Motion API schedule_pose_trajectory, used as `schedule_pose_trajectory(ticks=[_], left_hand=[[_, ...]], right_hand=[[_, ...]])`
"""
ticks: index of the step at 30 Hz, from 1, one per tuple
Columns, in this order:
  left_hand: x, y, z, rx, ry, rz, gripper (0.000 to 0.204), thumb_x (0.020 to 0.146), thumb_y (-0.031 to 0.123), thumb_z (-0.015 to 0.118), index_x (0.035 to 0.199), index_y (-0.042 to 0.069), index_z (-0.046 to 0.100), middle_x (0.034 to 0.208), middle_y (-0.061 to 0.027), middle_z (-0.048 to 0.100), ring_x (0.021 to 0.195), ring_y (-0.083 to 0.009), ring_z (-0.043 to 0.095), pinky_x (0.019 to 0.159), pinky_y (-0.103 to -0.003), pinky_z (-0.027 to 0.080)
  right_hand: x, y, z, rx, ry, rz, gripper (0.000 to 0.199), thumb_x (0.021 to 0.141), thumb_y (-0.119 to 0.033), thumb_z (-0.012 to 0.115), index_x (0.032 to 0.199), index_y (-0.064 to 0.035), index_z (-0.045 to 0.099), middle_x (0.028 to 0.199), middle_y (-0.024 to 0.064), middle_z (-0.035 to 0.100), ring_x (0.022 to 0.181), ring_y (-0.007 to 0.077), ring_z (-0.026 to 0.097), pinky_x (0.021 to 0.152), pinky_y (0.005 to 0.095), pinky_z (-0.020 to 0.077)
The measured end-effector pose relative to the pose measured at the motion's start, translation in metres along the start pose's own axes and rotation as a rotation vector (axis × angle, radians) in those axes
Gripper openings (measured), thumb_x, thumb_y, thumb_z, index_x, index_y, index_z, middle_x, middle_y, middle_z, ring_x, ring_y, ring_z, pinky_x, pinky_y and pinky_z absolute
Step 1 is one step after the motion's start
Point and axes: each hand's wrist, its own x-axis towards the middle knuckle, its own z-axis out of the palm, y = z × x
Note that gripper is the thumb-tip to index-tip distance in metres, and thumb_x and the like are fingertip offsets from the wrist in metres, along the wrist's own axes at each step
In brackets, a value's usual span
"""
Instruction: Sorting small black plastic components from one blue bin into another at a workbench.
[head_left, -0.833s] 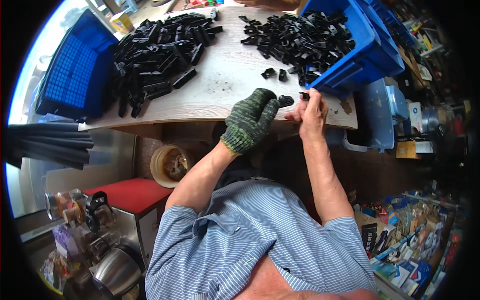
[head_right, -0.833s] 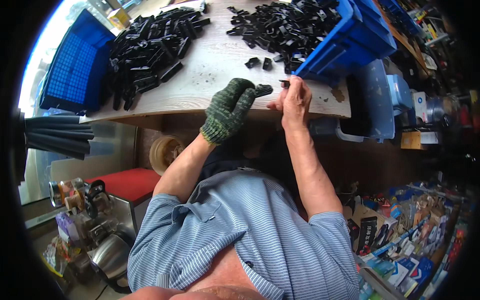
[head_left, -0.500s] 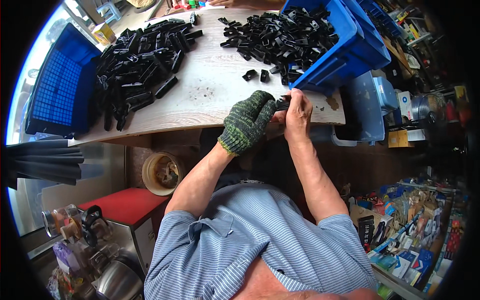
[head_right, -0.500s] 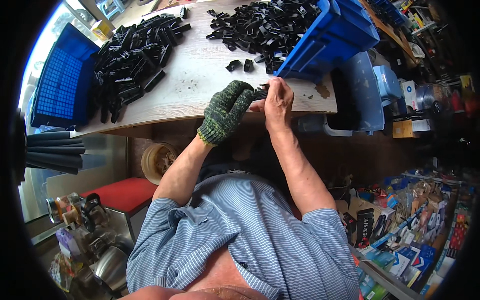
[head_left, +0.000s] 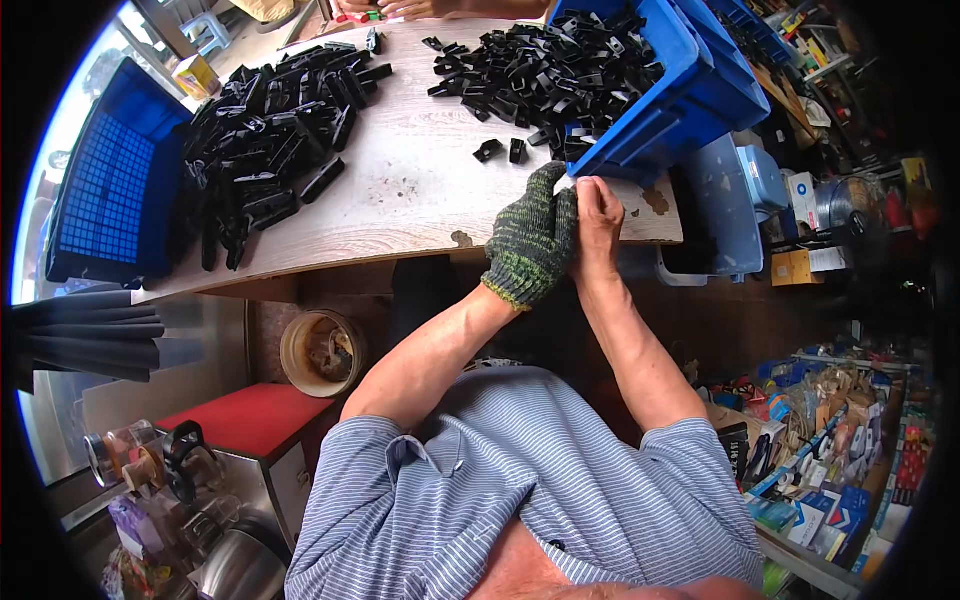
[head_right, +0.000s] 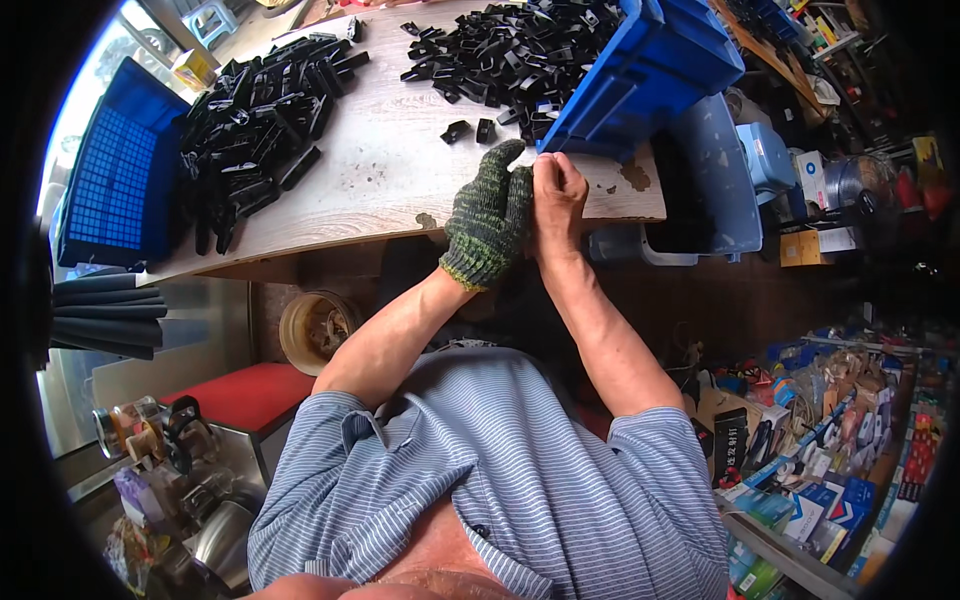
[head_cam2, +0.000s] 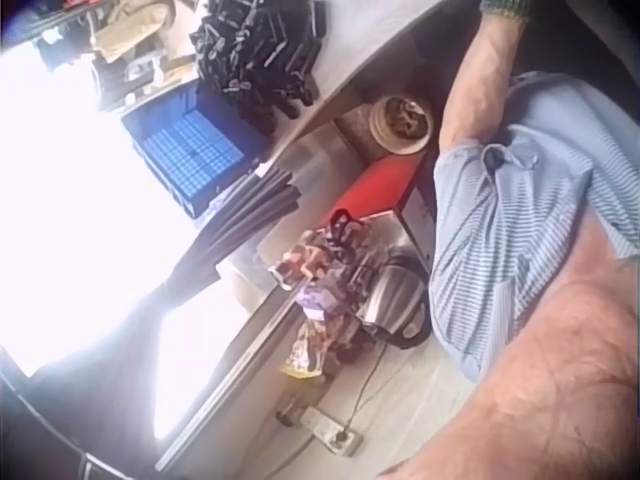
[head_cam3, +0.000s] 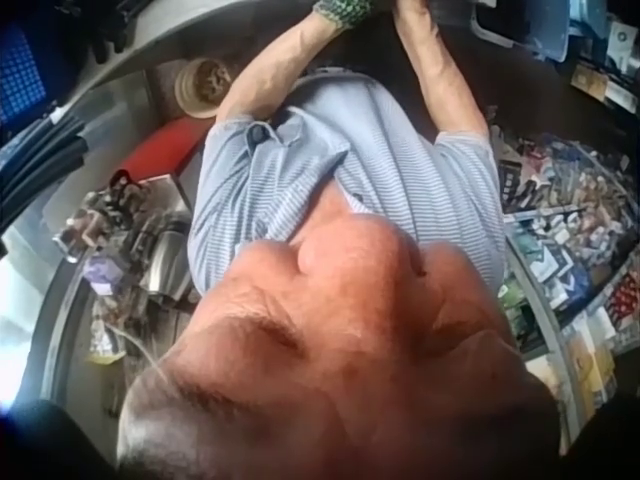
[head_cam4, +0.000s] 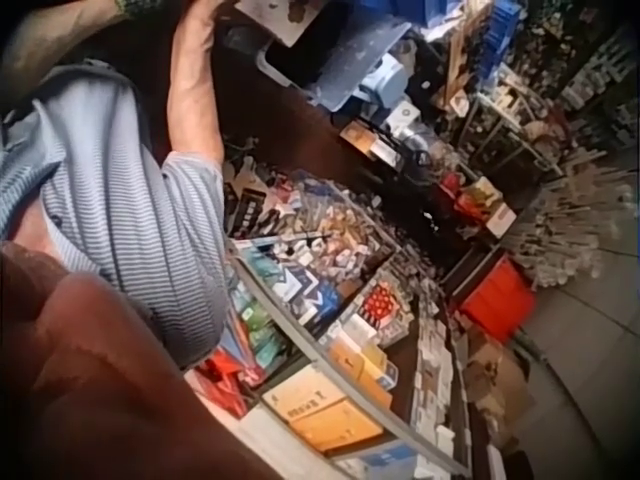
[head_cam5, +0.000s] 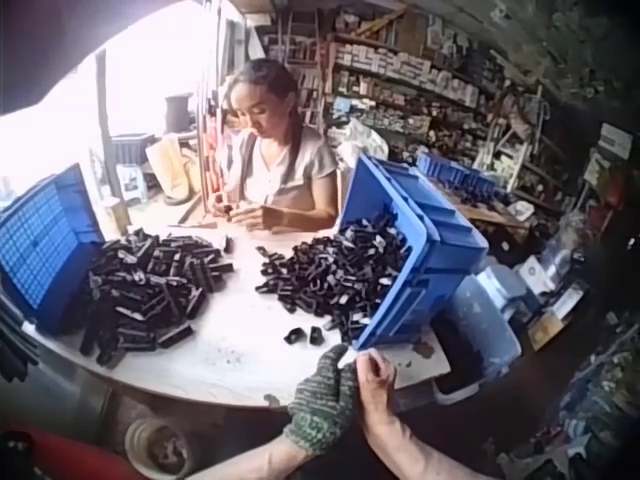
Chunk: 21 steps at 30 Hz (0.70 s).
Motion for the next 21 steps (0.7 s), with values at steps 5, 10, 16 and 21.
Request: schedule_pose_trajectory(ticks=[5,10,16,21], left_hand=[[-0.001,-0.028,-0.002,0.312,0.138,0.608,0.029,0.095,0.023,0.058,0.117,0.006,0.059,0.1,-0.0226,0.068,0.088,-0.0387,0.067,0.068,-0.051,0.052],[0.034,-0.028,-0.044,0.415,0.306,0.436,0.02,0.09,0.018,0.064,0.106,0.007,0.068,0.101,-0.0142,0.068,0.095,-0.0343,0.063,0.079,-0.045,0.052],[0.069,-0.046,-0.061,0.908,-0.002,0.352,0.016,0.083,0.018,0.057,0.092,0.012,0.069,0.095,-0.0139,0.066,0.092,-0.0341,0.062,0.069,-0.046,0.053],[0.06,-0.043,-0.067,0.613,0.009,0.291,0.014,0.086,0.015,0.059,0.096,0.01,0.066,0.093,-0.0168,0.066,0.089,-0.0352,0.064,0.074,-0.047,0.054]], right_hand=[[0.0,-0.003,-0.003,-0.051,-0.072,-0.071,0.025,0.093,-0.013,0.055,0.069,-0.0071,0.05,0.063,-0.0052,0.04,0.056,0.0064,0.039,0.051,0.0259,0.0322],[-0.007,-0.027,-0.008,0.075,0.074,0.274,0.026,0.092,-0.034,0.057,0.081,-0.0109,0.056,0.053,-0.0002,0.045,0.039,0.0127,0.043,0.041,0.0323,0.0468],[0.062,-0.06,-0.091,0.161,0.467,0.332,0.047,0.093,-0.041,0.054,0.107,0.0033,0.048,0.057,0.0064,0.033,0.042,0.0196,0.036,0.071,0.0645,0.0574],[0.087,-0.071,-0.157,0.067,0.63,0.289,0.038,0.094,-0.043,0.05,0.105,-0.0061,0.054,0.059,0.0041,0.035,0.055,0.0195,0.046,0.08,0.0643,0.056]])
